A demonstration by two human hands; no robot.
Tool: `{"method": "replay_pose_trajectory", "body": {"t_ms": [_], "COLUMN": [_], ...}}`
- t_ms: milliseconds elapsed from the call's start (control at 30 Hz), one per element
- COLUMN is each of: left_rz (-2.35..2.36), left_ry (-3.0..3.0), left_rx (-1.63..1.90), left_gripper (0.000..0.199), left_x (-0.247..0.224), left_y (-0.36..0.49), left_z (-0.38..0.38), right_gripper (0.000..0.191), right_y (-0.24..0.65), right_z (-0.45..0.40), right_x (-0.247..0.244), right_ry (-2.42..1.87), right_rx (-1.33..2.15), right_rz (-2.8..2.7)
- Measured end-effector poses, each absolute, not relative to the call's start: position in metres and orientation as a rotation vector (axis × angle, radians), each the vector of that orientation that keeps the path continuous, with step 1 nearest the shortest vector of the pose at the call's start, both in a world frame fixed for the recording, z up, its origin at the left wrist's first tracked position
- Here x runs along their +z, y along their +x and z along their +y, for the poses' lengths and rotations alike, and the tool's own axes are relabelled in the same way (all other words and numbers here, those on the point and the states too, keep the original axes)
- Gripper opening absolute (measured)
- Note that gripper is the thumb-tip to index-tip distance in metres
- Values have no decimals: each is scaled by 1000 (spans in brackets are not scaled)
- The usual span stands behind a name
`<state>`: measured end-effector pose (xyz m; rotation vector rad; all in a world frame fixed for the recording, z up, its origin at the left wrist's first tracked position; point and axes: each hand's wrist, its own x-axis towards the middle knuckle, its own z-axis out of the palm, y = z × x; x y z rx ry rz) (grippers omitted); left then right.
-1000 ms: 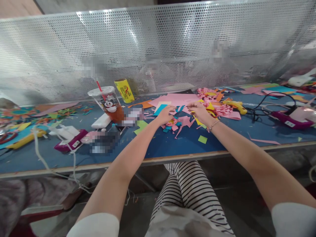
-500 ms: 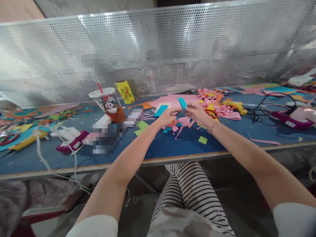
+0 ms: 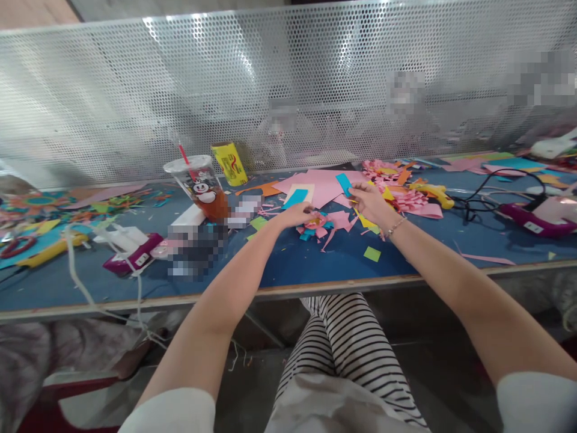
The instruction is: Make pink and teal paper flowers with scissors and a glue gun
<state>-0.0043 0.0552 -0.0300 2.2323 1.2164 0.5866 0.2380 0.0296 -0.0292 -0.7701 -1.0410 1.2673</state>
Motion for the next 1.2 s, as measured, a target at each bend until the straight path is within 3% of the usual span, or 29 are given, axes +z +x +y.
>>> {"method": "replay_pose_trajectory", "body": {"t_ms": [867,1200], "left_rz": [888,898], "left_ry": [1895,1663], "left_rx": [930,836], "left_gripper": [64,51], "left_x": [-11,-5], "left_y": [-1,-3], "left_z": [39,35], "right_gripper": [17,20], "right_y": [284,293], "right_z": [57,59], "right_x": [-30,-31], "right_ry": [-769,-695], "right_rx": [1072,1000], "right_rz": [-750,-718]}}
